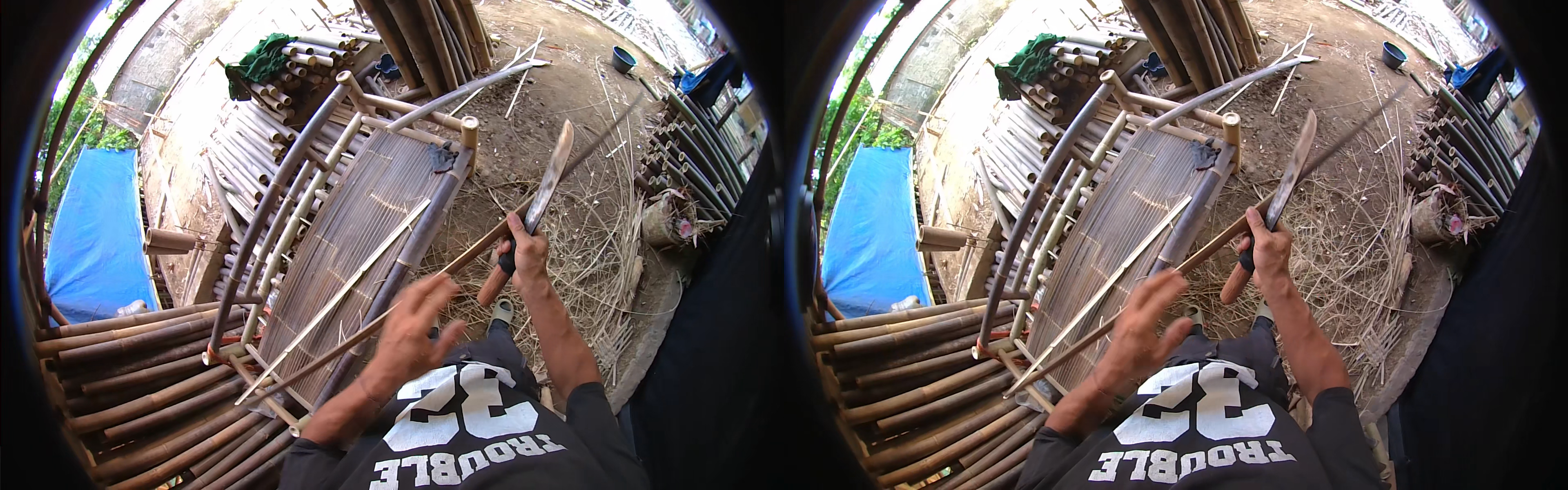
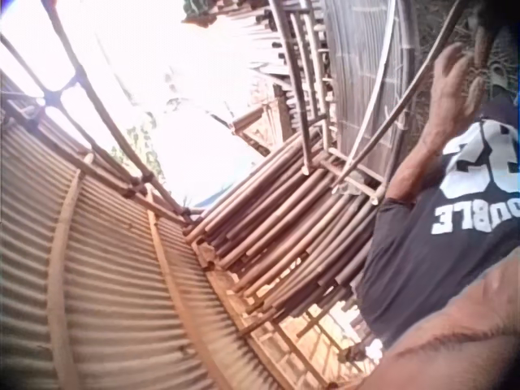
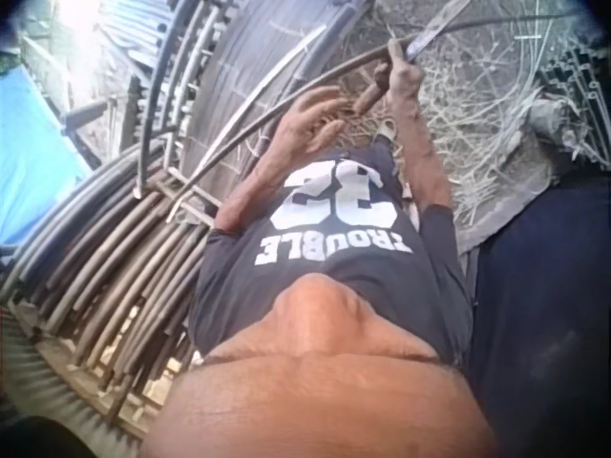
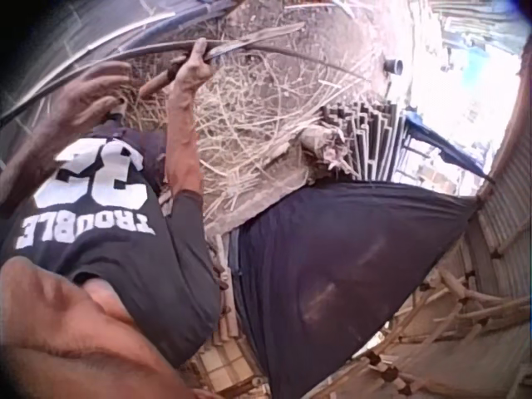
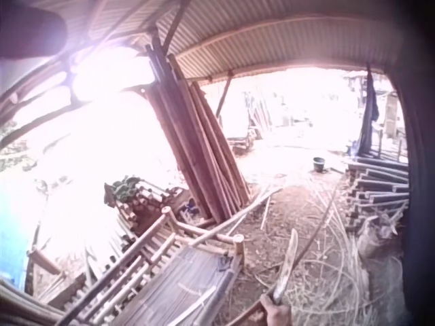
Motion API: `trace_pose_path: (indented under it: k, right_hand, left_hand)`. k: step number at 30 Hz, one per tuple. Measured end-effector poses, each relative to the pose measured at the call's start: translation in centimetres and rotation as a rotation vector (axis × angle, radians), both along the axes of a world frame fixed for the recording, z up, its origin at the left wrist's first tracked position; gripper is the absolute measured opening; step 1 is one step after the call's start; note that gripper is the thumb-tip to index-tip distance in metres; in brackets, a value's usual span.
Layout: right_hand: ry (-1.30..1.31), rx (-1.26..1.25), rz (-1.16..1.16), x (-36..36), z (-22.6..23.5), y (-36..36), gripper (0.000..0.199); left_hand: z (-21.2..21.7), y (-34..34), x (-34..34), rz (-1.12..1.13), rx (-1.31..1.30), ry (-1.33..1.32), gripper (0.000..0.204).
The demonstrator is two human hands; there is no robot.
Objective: The person uses a large knife to shave and smooth thin bamboo strips. They repeatedly hold a strip in one hand and draw the knife along its length to remove the outer layer, then place the finished strip onto a bamboo frame.
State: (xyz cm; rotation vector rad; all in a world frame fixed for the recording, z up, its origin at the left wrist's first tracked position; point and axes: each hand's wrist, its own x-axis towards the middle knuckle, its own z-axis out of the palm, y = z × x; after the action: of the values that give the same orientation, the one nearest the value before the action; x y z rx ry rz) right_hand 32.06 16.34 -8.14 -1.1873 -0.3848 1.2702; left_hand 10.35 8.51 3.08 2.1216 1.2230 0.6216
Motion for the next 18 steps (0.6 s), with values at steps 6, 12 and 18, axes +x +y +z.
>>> trace_pose_path:
  k: [6, 12, 18]
  right_hand:
    - [-0.486, 0.116, 0.264, 1.8, 3.6, 2.5, 0.038]
    - [-1.511, 0.348, 0.544, 0.2, 2.6, -1.7, 0.057]
    - [-1.492, 0.436, 0.768, -2.6, 0.8, -6.4, 0.059]
  left_hand:
    - [-5.2, 1.5, -5.7, -0.013, -1.121, -0.607, 0.033]
    - [-7.2, 0.0, -2.6, 0.336, -0.938, -0.696, 0.03]
    - [-7.8, -1.0, -1.5, 0.528, -0.734, -0.49, 0.025]
